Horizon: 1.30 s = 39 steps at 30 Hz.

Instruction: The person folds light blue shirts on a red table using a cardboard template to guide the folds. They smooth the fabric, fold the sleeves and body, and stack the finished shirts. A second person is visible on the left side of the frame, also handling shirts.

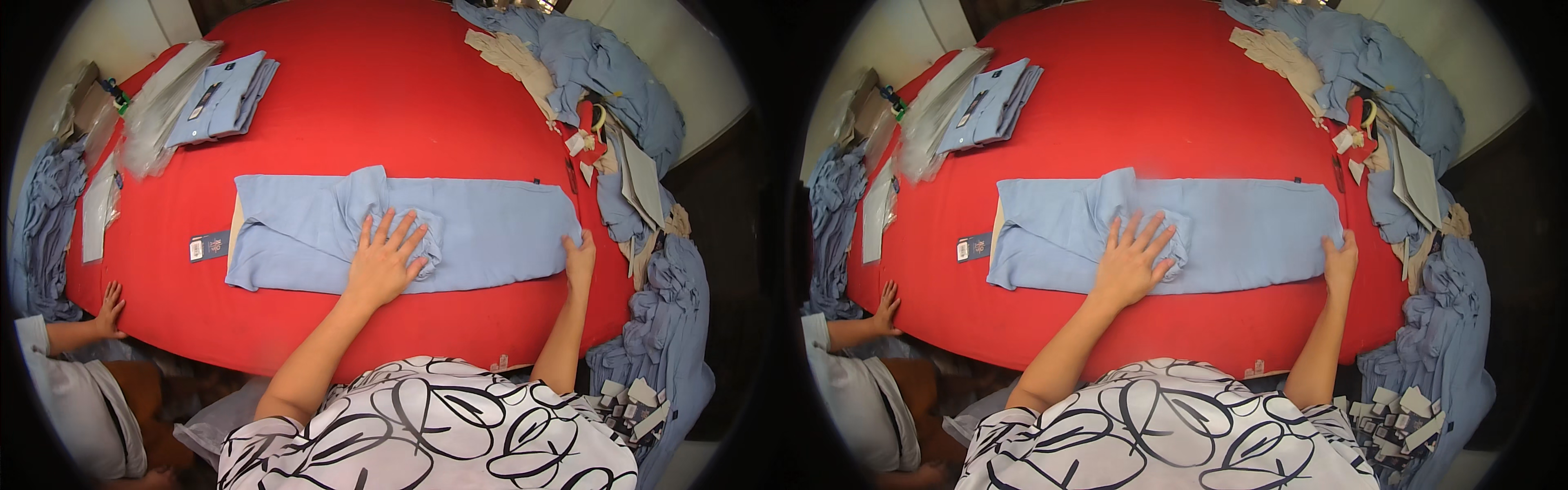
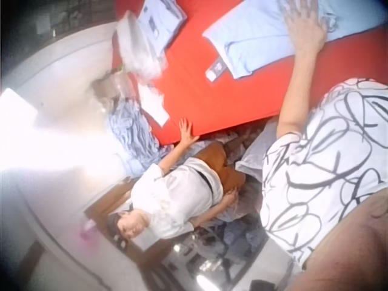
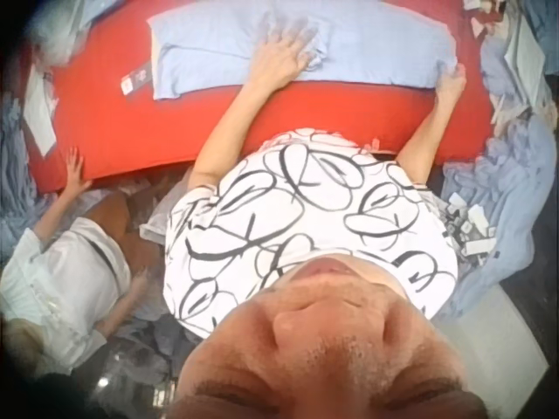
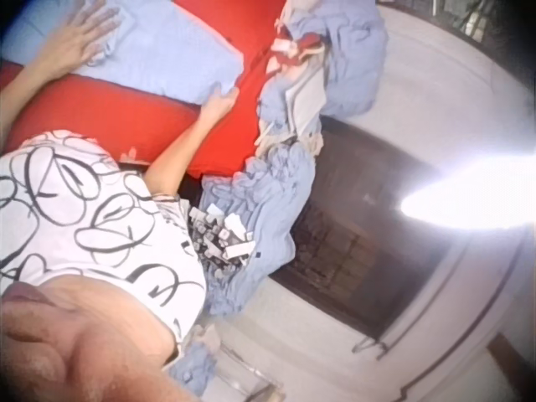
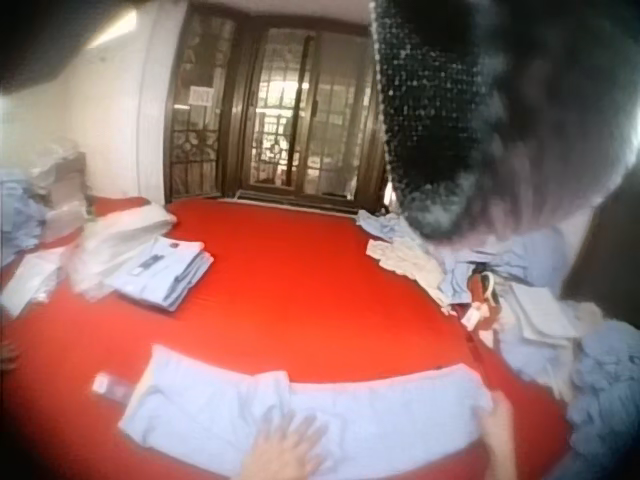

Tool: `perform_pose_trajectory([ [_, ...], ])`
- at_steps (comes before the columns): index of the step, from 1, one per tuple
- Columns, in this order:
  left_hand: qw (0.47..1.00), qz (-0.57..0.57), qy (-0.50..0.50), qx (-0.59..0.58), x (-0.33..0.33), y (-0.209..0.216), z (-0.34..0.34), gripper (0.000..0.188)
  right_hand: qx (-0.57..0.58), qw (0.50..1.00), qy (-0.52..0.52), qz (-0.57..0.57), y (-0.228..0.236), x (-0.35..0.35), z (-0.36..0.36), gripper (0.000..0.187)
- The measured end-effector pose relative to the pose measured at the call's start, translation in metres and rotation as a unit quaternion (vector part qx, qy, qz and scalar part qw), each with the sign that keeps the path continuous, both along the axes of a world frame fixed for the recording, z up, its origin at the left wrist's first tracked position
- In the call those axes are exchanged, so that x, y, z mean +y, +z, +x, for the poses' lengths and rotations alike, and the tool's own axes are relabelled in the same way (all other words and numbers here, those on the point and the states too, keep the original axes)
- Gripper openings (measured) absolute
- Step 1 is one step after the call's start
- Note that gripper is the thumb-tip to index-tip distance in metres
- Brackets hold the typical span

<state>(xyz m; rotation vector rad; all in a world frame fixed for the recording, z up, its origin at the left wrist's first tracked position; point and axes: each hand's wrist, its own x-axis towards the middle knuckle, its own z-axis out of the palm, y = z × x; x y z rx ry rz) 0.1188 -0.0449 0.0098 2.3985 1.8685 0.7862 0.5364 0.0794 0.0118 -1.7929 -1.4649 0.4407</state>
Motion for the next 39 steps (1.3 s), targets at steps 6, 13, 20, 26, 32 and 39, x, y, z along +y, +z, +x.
perform_pose_trajectory([
  [6,0.998,0.004,0.004,-0.063,-0.004,0.005,-0.005,0.047,-0.119,0.913,0.369,0.123,0.087,-0.075,-0.208,0.032],
  [13,0.902,0.049,0.065,-0.425,-0.008,0.003,-0.013,0.038,0.041,0.902,0.428,-0.036,0.082,-0.111,-0.247,0.027],
  [20,0.931,0.105,0.081,-0.342,-0.014,0.022,-0.01,0.026,-0.056,0.959,0.265,0.088,0.051,-0.076,-0.183,0.022],
  [26,0.966,0.153,-0.006,-0.208,0.001,0.045,0.003,0.015,-0.018,0.974,0.215,0.063,0.023,-0.046,-0.155,0.025],
  [32,0.983,0.034,-0.116,-0.141,0.068,0.058,0.023,0.021,0.006,0.966,0.257,-0.01,0.011,-0.038,-0.154,0.021],
  [39,0.973,-0.123,-0.188,-0.058,0.141,0.03,0.094,0.025,0.051,0.973,0.219,0.053,-0.007,-0.039,-0.15,0.018],
])
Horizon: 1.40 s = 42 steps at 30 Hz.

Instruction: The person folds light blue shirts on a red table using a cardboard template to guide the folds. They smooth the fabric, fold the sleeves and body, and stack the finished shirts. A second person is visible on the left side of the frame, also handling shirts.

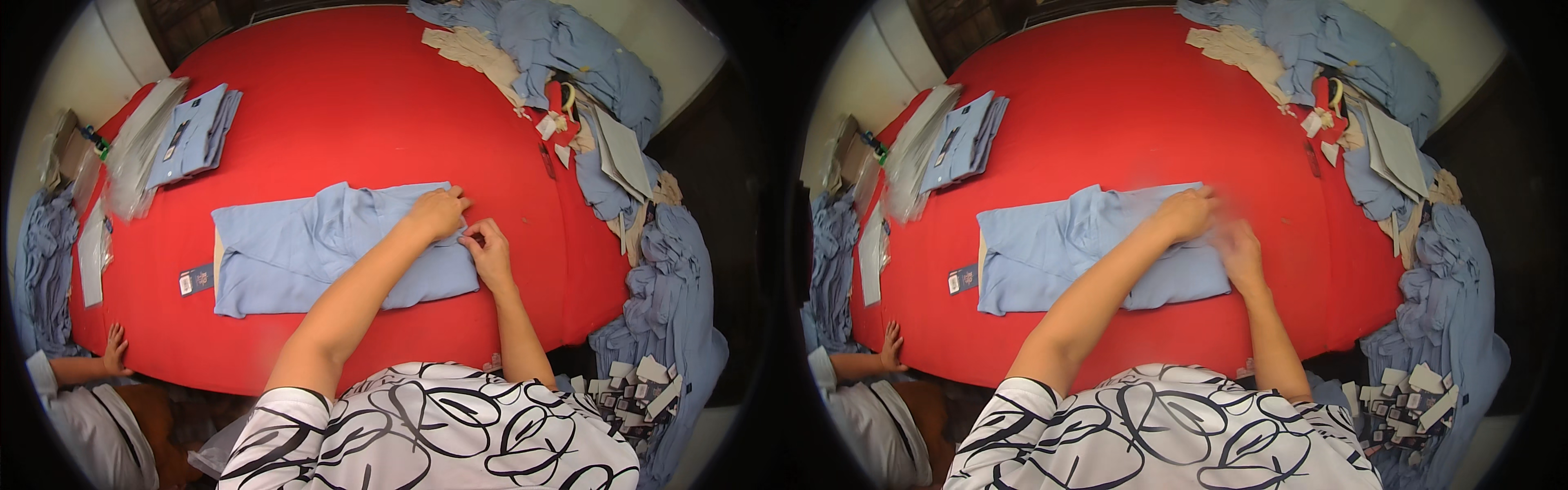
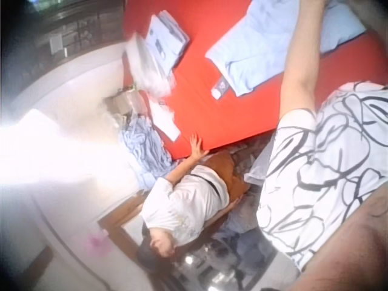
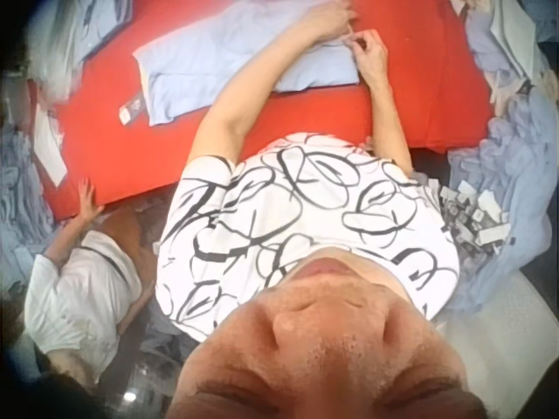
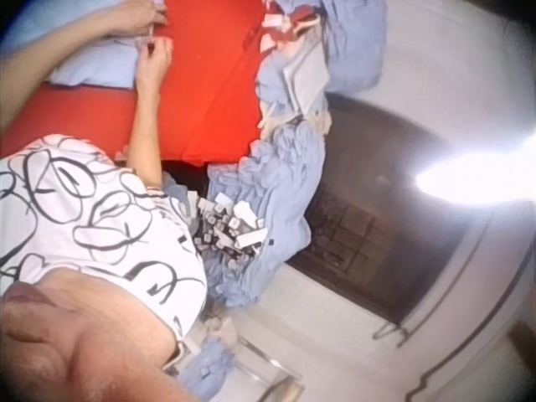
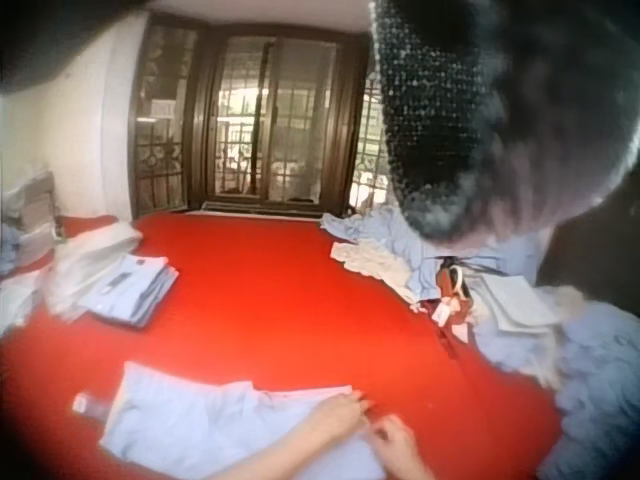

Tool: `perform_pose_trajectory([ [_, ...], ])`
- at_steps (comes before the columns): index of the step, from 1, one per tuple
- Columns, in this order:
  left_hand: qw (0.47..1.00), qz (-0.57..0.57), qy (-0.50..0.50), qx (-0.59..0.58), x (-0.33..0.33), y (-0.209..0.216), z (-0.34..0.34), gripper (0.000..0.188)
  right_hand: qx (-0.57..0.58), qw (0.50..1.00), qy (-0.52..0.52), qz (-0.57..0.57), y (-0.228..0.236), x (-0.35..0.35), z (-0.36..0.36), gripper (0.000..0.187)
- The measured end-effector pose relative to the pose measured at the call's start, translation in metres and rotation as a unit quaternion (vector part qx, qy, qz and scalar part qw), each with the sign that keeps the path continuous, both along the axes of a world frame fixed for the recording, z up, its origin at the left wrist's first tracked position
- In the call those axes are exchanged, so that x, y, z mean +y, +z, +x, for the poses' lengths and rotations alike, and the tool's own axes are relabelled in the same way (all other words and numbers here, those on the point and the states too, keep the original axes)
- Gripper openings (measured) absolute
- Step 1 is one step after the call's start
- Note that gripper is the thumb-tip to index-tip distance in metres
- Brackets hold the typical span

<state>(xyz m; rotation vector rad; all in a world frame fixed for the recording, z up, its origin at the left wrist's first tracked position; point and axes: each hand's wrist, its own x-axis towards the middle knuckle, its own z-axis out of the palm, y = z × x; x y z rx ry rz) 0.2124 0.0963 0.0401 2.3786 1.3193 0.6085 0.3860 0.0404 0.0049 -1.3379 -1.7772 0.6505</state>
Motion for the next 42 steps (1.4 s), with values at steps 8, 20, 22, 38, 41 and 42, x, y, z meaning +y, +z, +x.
perform_pose_trajectory([
  [8,0.99,-0.061,-0.105,-0.066,0.015,0.039,-0.02,0.018,-0.016,0.99,-0.005,-0.141,0.04,-0.032,0.006,0.015],
  [20,0.987,0.061,0.132,-0.063,-0.064,0.048,-0.053,0.03,0.313,0.876,0.057,-0.362,0.005,0.033,-0.02,0.047],
  [22,0.975,0.068,0.211,0.014,-0.104,0.046,-0.072,0.042,0.303,0.883,0.022,-0.359,0.006,0.031,-0.02,0.054],
  [38,0.949,0.141,0.278,0.039,-0.121,-0.01,-0.119,0.058,0.181,0.924,0.16,-0.295,0.037,0.064,-0.021,0.039],
  [41,0.952,0.074,0.294,-0.044,-0.11,0.022,-0.094,0.052,0.179,0.898,0.187,-0.355,0.032,0.09,-0.022,0.041],
  [42,0.951,0.033,0.298,-0.068,-0.107,0.029,-0.088,0.05,0.189,0.889,0.199,-0.367,0.031,0.093,-0.024,0.041],
])
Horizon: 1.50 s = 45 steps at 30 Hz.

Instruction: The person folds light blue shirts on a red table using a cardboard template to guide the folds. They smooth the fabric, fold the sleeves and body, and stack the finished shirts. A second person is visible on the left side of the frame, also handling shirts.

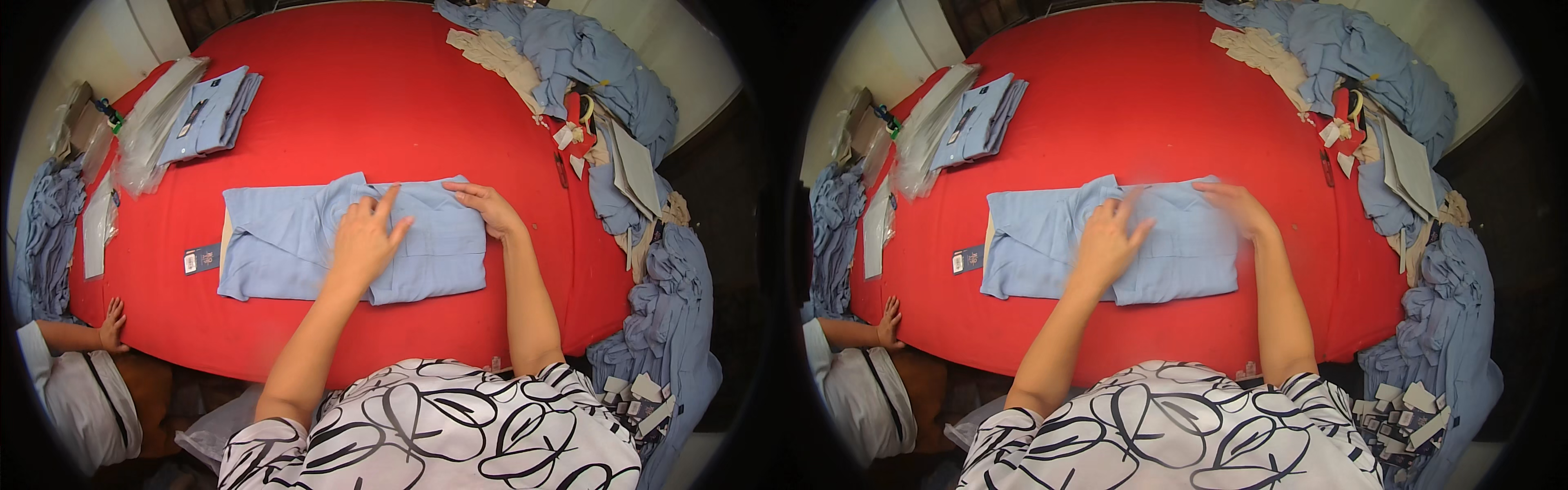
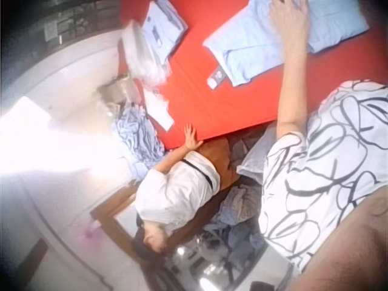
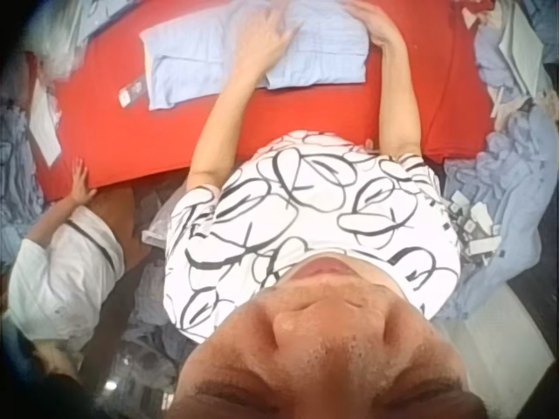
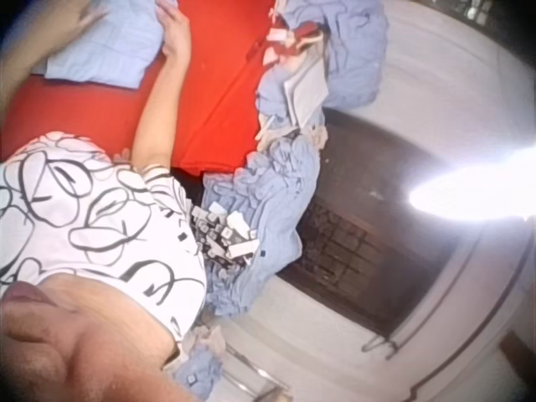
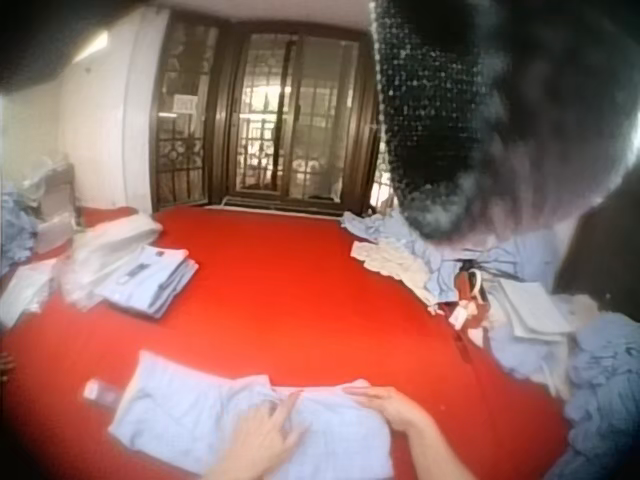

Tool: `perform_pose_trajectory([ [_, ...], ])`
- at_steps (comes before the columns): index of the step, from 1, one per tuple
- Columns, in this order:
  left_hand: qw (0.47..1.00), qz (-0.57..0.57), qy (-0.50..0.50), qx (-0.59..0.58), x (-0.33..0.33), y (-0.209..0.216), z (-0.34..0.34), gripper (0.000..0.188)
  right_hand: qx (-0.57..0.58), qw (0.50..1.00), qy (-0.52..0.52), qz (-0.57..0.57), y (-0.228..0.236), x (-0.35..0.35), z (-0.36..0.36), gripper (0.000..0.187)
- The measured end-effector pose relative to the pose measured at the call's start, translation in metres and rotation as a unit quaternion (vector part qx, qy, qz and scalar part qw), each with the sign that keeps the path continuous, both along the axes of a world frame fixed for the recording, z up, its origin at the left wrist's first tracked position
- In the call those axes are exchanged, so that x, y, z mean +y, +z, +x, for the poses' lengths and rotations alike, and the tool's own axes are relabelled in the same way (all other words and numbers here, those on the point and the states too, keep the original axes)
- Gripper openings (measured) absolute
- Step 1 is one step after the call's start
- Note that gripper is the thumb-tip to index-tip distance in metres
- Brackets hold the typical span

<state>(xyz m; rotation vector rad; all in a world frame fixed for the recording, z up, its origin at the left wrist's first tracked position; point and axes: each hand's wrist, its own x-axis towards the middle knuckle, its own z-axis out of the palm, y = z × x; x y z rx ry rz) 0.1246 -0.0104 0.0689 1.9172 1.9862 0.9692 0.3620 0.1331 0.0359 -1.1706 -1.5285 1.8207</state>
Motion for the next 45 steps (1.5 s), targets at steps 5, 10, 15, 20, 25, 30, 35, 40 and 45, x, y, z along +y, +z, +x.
perform_pose_trajectory([
  [5,0.991,0.116,0.002,0.062,0.025,-0.046,-0.002,0.049,0.019,0.998,-0.061,-0.006,-0.012,-0.001,-0.005,0.04],
  [10,0.997,0.028,0.014,0.07,0.017,-0.048,-0.01,0.065,0.148,0.98,-0.119,-0.06,-0.012,-0.019,-0.003,0.053],
  [15,0.985,-0.077,-0.063,0.142,-0.03,-0.014,-0.018,0.092,0.116,0.992,-0.044,-0.009,-0.001,-0.051,0.038,0.07],
  [20,0.98,-0.025,-0.083,0.177,-0.032,-0.031,-0.025,0.1,0.023,0.999,-0.044,-0.002,0.022,-0.075,0.022,0.066],
  [25,0.977,-0.074,-0.09,-0.18,-0.038,0.026,0.037,0.093,0.087,0.993,-0.021,0.076,0.077,-0.101,-0.025,0.064],
  [30,0.912,-0.042,-0.028,-0.407,-0.038,0.054,0.011,0.059,0.227,0.969,0.086,0.052,0.093,-0.105,-0.073,0.075],
  [35,0.924,0.009,-0.061,-0.378,-0.045,0.044,-0.066,0.032,0.368,0.916,0.157,0.029,0.094,-0.111,-0.113,0.085],
  [40,0.939,-0.006,0.119,-0.324,-0.065,0.034,-0.191,0.029,0.342,0.933,0.114,-0.005,0.071,-0.129,-0.131,0.069],
  [45,0.939,-0.123,0.316,0.061,-0.084,-0.034,-0.26,0.039,0.107,0.987,0.064,-0.1,0.025,-0.124,-0.12,0.059],
])
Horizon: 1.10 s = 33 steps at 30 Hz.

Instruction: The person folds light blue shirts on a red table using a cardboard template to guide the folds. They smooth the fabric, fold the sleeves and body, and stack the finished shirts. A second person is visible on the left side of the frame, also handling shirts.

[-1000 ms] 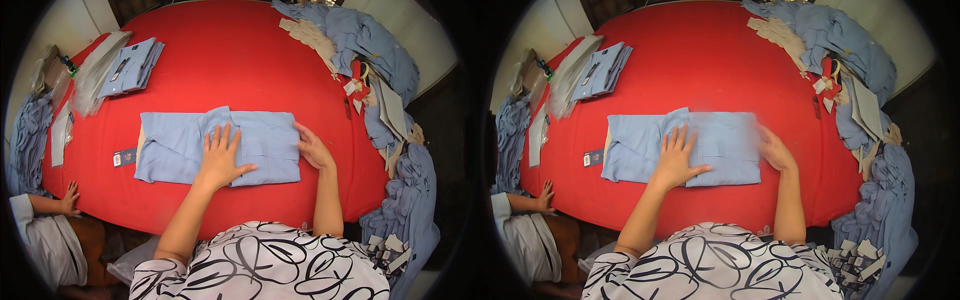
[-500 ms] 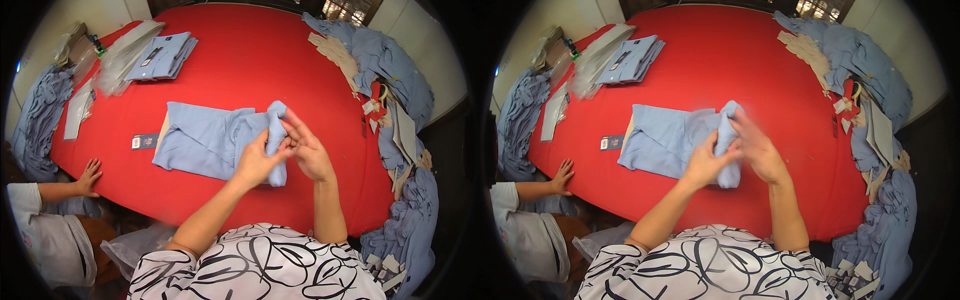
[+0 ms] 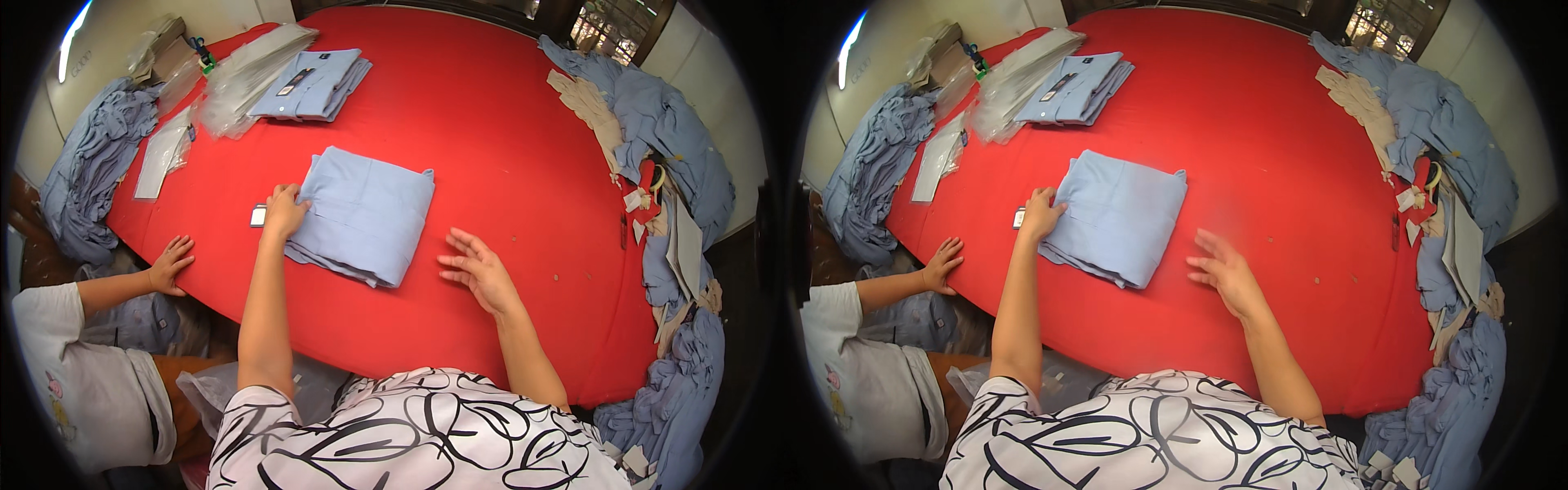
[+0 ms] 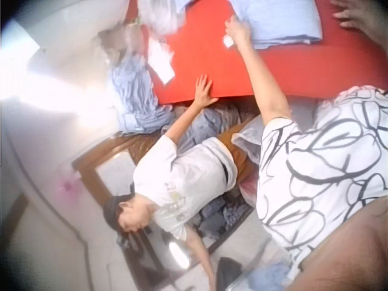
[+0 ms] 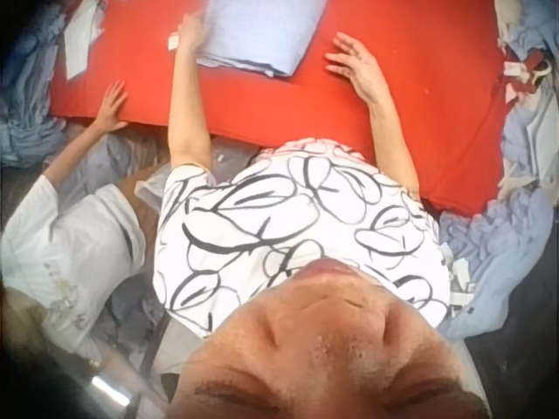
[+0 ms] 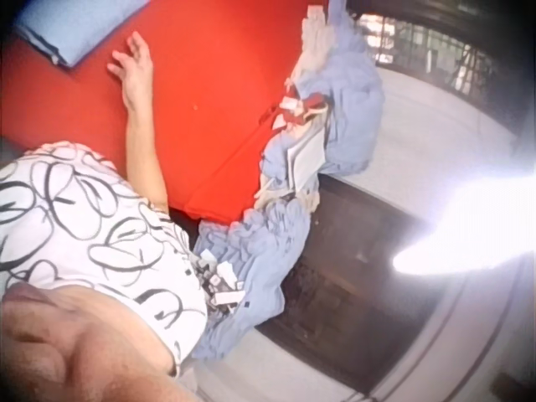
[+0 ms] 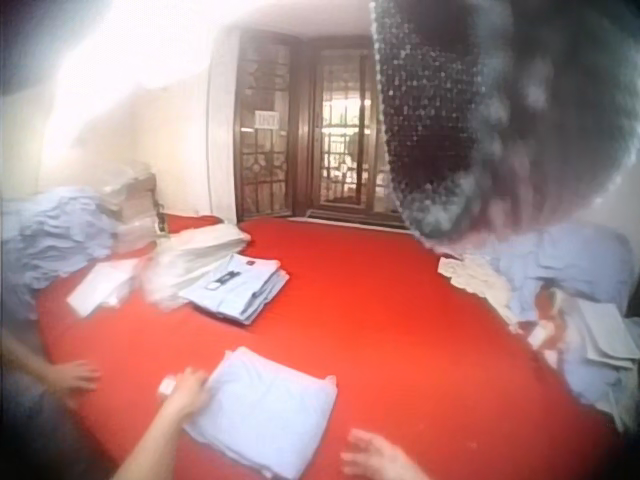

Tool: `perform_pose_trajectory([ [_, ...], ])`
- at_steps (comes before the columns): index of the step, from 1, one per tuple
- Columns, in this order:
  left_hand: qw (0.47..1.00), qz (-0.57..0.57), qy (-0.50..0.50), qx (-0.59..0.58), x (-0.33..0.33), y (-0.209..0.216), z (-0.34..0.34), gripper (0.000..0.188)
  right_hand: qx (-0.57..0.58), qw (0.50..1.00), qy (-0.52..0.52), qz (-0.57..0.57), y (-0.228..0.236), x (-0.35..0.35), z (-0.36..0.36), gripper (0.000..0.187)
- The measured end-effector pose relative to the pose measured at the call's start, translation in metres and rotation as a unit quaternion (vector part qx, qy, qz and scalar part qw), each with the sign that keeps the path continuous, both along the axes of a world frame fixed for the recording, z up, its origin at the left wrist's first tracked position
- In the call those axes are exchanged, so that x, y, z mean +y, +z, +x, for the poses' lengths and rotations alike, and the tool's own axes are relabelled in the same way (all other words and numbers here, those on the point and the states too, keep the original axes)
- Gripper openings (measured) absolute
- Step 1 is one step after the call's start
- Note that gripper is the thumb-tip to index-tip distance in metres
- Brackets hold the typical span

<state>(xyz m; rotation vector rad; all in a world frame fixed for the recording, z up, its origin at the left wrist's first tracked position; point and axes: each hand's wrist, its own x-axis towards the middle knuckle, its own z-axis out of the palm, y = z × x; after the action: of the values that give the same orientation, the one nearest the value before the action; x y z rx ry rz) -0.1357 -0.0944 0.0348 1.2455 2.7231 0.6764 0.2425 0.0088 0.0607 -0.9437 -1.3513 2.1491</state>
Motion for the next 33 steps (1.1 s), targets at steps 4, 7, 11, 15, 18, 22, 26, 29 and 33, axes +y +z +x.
perform_pose_trajectory([
  [4,0.994,-0.011,0.03,-0.105,0.005,0.013,0.011,0.038,-0.01,1.0,0.016,0.0,-0.005,-0.006,-0.002,0.059],
  [7,0.998,-0.006,0.012,-0.059,-0.001,0.012,0.022,0.031,-0.037,0.999,-0.005,0.027,-0.003,0.0,-0.015,0.063],
  [11,0.991,0.03,0.017,-0.127,-0.017,0.016,0.047,0.027,-0.099,0.988,-0.006,0.114,-0.003,0.013,-0.029,0.071],
  [15,0.947,0.119,0.026,-0.296,-0.04,-0.015,0.089,0.023,-0.254,0.872,0.018,0.417,0.005,0.036,-0.004,0.06],
  [18,0.906,0.205,0.018,-0.37,-0.044,0.003,0.163,0.052,-0.416,0.719,-0.014,0.557,0.029,0.029,0.004,0.059],
  [22,0.941,0.175,-0.091,-0.276,-0.047,-0.015,0.22,0.056,-0.451,0.579,-0.064,0.676,-0.034,0.035,-0.001,0.059],
  [26,0.933,0.107,-0.084,-0.335,-0.049,-0.008,0.243,0.049,-0.498,0.607,-0.006,0.619,-0.02,0.048,0.009,0.062],
  [29,0.878,0.099,-0.067,-0.463,-0.054,-0.011,0.275,0.047,-0.473,0.582,-0.015,0.661,-0.001,0.029,-0.011,0.062],
  [33,0.789,0.155,-0.122,-0.582,-0.065,-0.016,0.294,0.056,-0.337,0.62,0.097,0.702,-0.034,-0.001,-0.019,0.062],
])
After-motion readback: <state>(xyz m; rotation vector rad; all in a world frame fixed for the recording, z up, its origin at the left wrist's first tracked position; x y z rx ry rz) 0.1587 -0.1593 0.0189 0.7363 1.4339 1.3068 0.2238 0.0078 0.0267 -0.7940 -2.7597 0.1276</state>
